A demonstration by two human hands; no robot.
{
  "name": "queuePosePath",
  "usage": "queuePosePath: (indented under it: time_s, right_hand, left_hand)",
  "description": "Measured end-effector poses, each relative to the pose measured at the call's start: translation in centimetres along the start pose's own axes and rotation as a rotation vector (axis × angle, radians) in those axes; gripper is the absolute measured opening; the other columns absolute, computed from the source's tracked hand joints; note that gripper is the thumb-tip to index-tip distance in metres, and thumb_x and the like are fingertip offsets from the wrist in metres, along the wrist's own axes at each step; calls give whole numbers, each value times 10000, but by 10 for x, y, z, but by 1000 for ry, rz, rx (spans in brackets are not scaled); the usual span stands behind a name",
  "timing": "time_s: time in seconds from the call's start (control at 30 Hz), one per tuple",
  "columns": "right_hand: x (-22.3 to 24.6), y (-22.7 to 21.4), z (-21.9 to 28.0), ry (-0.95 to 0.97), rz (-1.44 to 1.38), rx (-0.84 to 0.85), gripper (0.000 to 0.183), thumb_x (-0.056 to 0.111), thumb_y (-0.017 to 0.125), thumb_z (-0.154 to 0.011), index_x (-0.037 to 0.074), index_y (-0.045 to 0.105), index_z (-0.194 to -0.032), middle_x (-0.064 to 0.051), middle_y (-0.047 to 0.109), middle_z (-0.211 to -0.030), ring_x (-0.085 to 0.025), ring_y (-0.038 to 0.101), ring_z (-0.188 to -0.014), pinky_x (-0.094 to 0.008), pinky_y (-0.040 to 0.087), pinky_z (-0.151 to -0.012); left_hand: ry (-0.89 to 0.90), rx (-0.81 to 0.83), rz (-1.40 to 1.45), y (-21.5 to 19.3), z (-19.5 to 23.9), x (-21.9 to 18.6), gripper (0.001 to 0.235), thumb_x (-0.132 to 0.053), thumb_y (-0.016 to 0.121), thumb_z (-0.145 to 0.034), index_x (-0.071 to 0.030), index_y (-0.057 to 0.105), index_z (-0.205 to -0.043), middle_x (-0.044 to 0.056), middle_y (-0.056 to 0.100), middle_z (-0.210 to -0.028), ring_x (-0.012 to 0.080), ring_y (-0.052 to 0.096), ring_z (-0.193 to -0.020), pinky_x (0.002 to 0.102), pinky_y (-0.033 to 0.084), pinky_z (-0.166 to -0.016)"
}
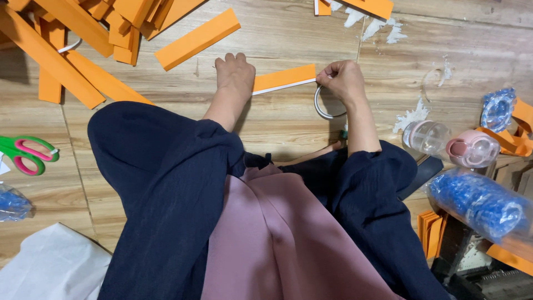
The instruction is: Applying double-sided tape to orange paper strips
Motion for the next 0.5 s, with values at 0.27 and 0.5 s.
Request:
queuePosePath:
  time_s: [0.27, 0.5]
  right_hand:
    - [3, -2, 0, 17, 80, -27, 121, 222, 746, -704, 163, 651, -656, 68, 657, -685, -30, 526, -572, -246, 395, -500]
    - [0, -1, -2, 11, 159, -46, 90, 260, 716, -697, 187, 668, -677, 58, 620, -627, -80, 544, -561, -285, 388, -483]
  left_hand:
    - [-1, 11, -3, 0, 0, 0, 358, -152, 554, -764, -182, 587, -1119, 37, 491, -1103, 251, 437, -998, 409, 362, -725]
    - [6, 22, -19, -2, 2, -1, 360, -157, 587, -740, -171, 593, -1100, 44, 490, -1081, 250, 445, -968, 406, 369, -714]
Point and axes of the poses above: each hand's wrist, its own z-axis away from the middle knuckle, its own y-axis out of the palm, x = y × z, the point moved 8 cm from there along -z, towards the middle knuckle
